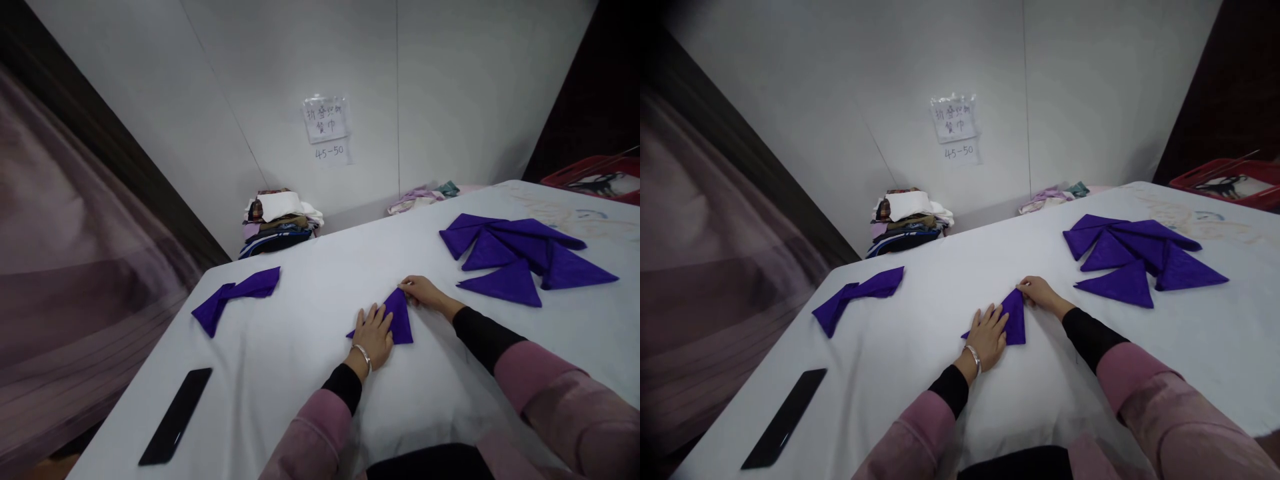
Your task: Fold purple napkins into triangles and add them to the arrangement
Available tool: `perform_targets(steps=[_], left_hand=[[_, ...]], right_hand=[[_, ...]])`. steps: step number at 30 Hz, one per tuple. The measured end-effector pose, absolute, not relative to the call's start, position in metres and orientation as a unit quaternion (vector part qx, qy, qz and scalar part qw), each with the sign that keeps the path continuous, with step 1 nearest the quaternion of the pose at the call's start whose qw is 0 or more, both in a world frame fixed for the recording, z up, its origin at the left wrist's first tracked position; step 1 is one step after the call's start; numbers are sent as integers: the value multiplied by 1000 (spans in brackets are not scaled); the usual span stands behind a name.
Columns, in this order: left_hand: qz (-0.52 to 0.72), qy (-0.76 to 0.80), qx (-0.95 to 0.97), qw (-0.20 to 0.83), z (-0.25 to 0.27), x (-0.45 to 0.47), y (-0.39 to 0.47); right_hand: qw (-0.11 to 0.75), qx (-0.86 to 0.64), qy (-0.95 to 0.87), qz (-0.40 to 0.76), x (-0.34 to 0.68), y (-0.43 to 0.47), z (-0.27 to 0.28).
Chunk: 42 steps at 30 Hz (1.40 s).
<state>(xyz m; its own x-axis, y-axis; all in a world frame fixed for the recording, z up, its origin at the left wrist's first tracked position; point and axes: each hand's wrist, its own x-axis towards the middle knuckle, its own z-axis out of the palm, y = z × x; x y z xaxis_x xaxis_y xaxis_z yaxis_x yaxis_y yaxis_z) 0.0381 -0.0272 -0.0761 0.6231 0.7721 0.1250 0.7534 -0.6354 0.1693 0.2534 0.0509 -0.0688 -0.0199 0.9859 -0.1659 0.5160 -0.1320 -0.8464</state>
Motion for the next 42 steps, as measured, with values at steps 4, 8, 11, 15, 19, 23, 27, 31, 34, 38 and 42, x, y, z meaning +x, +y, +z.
perform_targets(steps=[4,8,11,15,19,23,27,31,34,38,42], left_hand=[[90,422,901,45,-74,38,-28],[85,420,903,41,-73,38,-29],[67,421,904,34,-72,37,-29],[50,422,905,29,-70,36,-29],[47,419,906,28,-70,37,-28],[49,414,909,12,-70,40,-28],[47,411,910,4,-69,40,-29],[53,415,908,16,-67,39,-29],[50,414,908,33,-67,38,-28],[54,419,906,42,-70,38,-28],[57,416,906,43,-72,38,-27]], right_hand=[[300,-638,-597,383,251,55,-67],[296,-657,-603,341,252,59,-66],[301,-673,-603,304,257,62,-64],[328,-673,-616,246,258,52,-55],[327,-529,-750,225,230,17,-48],[210,-372,-863,268,191,-13,-46],[139,-418,-851,286,176,-13,-50],[120,-449,-851,246,187,-2,-59],[109,-467,-852,211,199,7,-65],[105,-489,-851,161,215,19,-74],[108,-508,-846,121,227,30,-82]])
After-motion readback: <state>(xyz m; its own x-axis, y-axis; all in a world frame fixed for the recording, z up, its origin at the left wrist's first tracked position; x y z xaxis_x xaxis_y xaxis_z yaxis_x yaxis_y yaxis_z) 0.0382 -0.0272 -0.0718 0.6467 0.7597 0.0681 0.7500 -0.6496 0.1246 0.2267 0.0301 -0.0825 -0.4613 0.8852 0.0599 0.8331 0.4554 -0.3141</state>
